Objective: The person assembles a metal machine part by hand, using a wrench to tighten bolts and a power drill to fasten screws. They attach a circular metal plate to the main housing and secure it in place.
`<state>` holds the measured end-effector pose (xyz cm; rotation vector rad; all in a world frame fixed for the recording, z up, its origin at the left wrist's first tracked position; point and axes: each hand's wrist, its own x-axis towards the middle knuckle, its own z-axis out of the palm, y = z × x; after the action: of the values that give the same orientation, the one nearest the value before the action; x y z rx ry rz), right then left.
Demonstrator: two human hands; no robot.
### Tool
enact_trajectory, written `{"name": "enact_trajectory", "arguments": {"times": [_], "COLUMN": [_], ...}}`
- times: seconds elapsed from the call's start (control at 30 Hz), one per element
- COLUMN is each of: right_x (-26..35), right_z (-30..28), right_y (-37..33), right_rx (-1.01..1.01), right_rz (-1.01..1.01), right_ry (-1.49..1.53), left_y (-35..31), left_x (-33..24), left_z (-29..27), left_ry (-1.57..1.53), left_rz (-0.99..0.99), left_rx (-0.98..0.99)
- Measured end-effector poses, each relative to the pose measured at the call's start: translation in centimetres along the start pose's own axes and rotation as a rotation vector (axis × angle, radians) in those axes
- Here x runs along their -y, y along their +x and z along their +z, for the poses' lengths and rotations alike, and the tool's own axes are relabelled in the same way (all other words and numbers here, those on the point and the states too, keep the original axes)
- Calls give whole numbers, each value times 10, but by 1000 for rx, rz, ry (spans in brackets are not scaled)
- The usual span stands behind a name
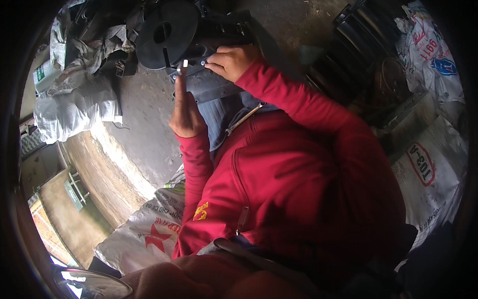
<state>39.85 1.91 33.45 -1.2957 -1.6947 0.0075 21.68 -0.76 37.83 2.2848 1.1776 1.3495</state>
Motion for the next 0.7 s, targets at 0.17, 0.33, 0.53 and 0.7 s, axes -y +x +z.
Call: {"name": "enact_trajectory", "arguments": {"times": [0.17,0.33,0.53,0.7], "right_x": [4,15,30,16], "right_z": [-12,-53,-33,-30], "right_y": [-1,-21,-60,-84], "right_rx": [63,441,1257,1107], "right_rz": [-14,52,-116,-23], "right_ry": [16,339,22,105], "left_y": [-8,-5,-31,-35], "left_x": [7,2,3,9], "left_z": [-4,-25,-17,-26], "left_ry": [221,-68,-427,-445], "left_rz": [-176,-358,-560,-538], "left_rx": [302,-35,-27,21]}}
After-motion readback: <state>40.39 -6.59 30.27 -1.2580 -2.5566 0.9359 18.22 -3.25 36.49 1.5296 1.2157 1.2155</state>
